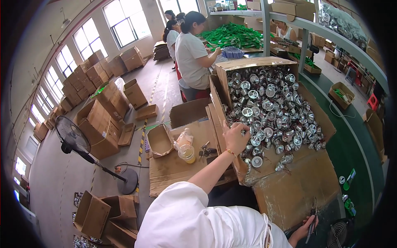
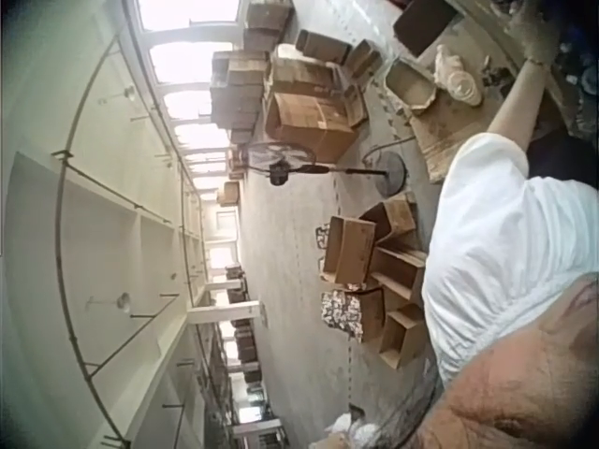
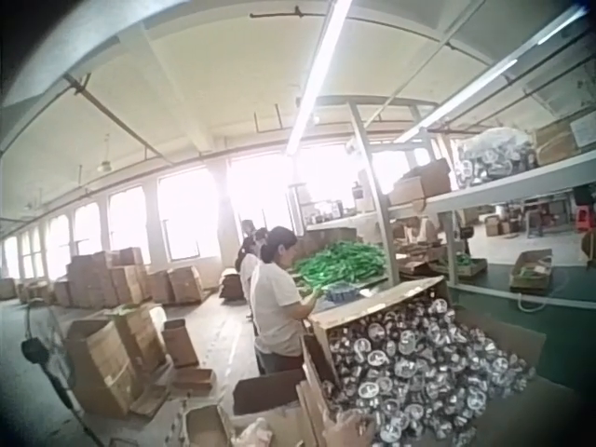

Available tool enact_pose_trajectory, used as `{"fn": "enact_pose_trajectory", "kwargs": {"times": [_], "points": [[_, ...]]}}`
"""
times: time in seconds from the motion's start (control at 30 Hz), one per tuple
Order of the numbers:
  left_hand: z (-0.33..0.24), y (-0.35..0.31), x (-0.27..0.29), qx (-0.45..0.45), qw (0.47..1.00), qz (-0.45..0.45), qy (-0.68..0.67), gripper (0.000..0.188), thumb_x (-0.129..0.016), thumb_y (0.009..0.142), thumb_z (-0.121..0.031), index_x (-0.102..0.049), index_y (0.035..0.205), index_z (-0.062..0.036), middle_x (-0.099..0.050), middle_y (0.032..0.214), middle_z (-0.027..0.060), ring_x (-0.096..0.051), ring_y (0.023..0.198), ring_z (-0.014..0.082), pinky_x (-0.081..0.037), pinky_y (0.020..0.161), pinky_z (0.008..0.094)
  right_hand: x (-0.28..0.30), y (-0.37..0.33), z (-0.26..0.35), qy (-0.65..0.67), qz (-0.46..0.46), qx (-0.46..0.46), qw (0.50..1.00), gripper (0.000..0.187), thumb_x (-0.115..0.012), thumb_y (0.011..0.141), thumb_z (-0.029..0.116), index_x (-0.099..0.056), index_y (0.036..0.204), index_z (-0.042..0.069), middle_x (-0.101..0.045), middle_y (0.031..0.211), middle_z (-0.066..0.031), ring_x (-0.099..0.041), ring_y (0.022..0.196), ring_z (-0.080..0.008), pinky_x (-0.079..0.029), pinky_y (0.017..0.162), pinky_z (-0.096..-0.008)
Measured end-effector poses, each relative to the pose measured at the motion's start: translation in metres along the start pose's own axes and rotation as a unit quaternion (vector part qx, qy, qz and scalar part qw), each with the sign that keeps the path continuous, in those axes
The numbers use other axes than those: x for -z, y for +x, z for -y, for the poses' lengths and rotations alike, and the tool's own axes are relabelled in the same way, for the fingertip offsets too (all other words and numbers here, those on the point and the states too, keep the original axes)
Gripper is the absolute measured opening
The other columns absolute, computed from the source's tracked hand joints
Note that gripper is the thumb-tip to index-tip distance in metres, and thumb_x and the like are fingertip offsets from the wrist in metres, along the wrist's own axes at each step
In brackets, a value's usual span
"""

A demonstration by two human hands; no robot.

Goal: Soldering wires onto LED light components at an assembly station.

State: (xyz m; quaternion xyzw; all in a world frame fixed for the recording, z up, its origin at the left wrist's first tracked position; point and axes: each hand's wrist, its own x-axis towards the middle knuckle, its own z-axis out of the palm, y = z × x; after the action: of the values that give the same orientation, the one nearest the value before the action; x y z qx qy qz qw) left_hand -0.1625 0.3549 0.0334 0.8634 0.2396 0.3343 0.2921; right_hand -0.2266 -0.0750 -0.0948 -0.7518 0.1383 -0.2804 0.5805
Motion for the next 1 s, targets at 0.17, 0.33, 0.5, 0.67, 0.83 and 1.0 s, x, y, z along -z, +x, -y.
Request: {"fn": "enact_pose_trajectory", "kwargs": {"times": [0.17,0.33,0.5,0.67,0.83,1.0], "points": [[0.000,0.004,0.002,-0.005,1.000,0.006,0.011,0.011,-0.065,0.071,-0.022,-0.065,0.082,-0.0185,-0.060,0.102,-0.0007,-0.024,0.125,0.0449,-0.026,0.096,0.0595,-0.004,0.001,0.000,-0.009,-0.011,0.008,1.000,0.029,-0.051,0.091,0.027,-0.056,0.101,0.001,-0.052,0.073,-0.0020,-0.045,0.062,-0.0106,-0.036,0.057,-0.0241],[0.003,0.003,-0.004,-0.002,1.000,0.009,-0.002,0.011,-0.064,0.072,-0.023,-0.064,0.082,-0.0177,-0.059,0.101,-0.0019,-0.023,0.126,0.0451,-0.025,0.098,0.0588,-0.004,-0.005,0.027,-0.009,-0.007,-0.006,1.000,0.041,-0.057,0.087,0.032,-0.056,0.101,-0.007,-0.060,0.084,-0.0177,-0.053,0.071,-0.0241,-0.045,0.062,-0.0341],[0.003,0.002,-0.003,0.001,1.000,0.010,-0.005,0.010,-0.064,0.072,-0.022,-0.064,0.081,-0.0183,-0.058,0.101,-0.0017,-0.023,0.126,0.0444,-0.027,0.096,0.0586,-0.005,-0.009,0.044,-0.031,-0.005,-0.014,0.999,0.039,-0.058,0.087,0.030,-0.057,0.100,-0.007,-0.061,0.088,-0.0182,-0.055,0.073,-0.0247,-0.046,0.065,-0.0347],[0.002,-0.003,-0.002,0.003,1.000,0.008,-0.007,0.009,-0.064,0.071,-0.020,-0.064,0.080,-0.0185,-0.058,0.099,-0.0022,-0.023,0.126,0.0441,-0.026,0.094,0.0604,-0.002,-0.012,0.056,-0.054,0.015,-0.055,0.997,0.043,-0.055,0.088,0.031,-0.054,0.106,-0.008,-0.060,0.089,-0.0197,-0.055,0.074,-0.0247,-0.047,0.067,-0.0330],[-0.004,0.001,0.002,0.005,1.000,-0.013,-0.024,0.009,-0.065,0.071,-0.020,-0.063,0.079,-0.0179,-0.058,0.097,-0.0013,-0.025,0.125,0.0445,-0.026,0.094,0.0599,-0.002,-0.010,0.048,-0.048,0.017,-0.025,0.998,0.043,-0.054,0.088,0.032,-0.055,0.105,-0.008,-0.060,0.091,-0.0194,-0.055,0.077,-0.0260,-0.046,0.069,-0.0346],[0.001,0.000,-0.004,0.001,0.999,-0.018,-0.035,0.008,-0.065,0.071,-0.020,-0.063,0.079,-0.0186,-0.058,0.097,-0.0017,-0.024,0.126,0.0444,-0.026,0.093,0.0611,-0.003,-0.012,0.058,-0.067,0.023,-0.006,0.998,0.046,-0.054,0.088,0.034,-0.057,0.105,-0.008,-0.059,0.098,-0.0208,-0.053,0.086,-0.0305,-0.044,0.078,-0.0388]]}}
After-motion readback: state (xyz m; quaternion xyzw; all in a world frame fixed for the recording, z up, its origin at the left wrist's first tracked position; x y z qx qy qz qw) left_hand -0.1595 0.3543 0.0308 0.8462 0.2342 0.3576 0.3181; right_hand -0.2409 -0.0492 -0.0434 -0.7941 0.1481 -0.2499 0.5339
